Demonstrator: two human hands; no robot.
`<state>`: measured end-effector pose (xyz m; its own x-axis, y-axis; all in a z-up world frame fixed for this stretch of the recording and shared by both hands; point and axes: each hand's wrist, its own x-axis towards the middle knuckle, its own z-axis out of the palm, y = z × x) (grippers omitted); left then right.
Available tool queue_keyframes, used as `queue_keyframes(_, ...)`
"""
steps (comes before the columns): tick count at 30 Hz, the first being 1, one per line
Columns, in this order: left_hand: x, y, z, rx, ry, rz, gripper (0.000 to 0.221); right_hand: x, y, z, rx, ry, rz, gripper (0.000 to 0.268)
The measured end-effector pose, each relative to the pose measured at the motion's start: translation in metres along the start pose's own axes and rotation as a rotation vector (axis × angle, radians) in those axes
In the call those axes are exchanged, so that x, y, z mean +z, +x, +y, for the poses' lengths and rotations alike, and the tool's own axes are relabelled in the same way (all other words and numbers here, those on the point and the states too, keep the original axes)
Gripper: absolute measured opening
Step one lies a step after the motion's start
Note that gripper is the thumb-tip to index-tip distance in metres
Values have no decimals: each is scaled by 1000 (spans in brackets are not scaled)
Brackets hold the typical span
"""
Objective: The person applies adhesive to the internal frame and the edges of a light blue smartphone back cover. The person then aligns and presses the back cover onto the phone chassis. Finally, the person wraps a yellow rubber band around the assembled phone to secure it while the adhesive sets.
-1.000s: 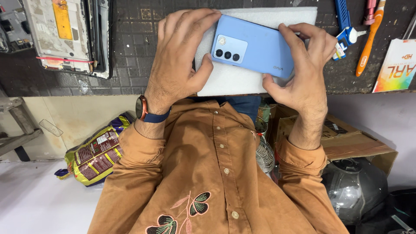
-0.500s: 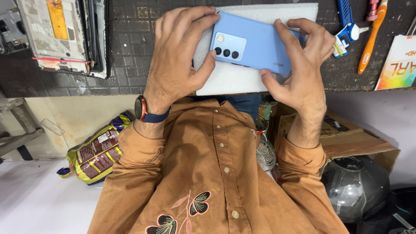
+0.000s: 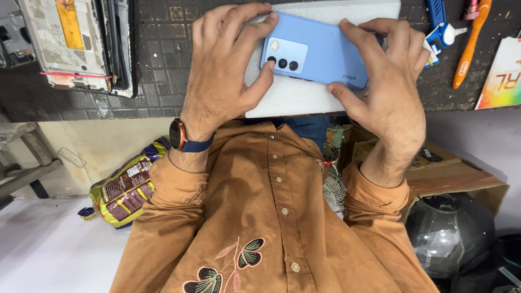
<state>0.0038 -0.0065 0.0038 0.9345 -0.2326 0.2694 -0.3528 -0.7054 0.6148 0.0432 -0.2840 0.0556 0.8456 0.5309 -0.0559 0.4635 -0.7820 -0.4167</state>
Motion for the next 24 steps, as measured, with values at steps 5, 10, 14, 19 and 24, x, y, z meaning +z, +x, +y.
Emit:
queue_keyframes(5, 0, 4, 1, 2, 7, 10, 51, -5, 3, -6, -27, -34, 26, 79)
queue_keyframes(10, -2, 10, 6, -36, -9, 12, 50, 0, -1, 4, -20, 8, 32, 82)
queue_keyframes(14, -9, 19, 12, -121, -92, 9, 48, 6, 0, 11, 6, 27, 15, 85)
queue_keyframes(19, -5, 24, 13, -145, -48, -4, 61, 9, 3, 17, -53, 38, 50, 87)
queue_keyframes(24, 3, 23, 13, -58, -10, 47, 52, 5, 12, 21, -46, 13, 10, 88)
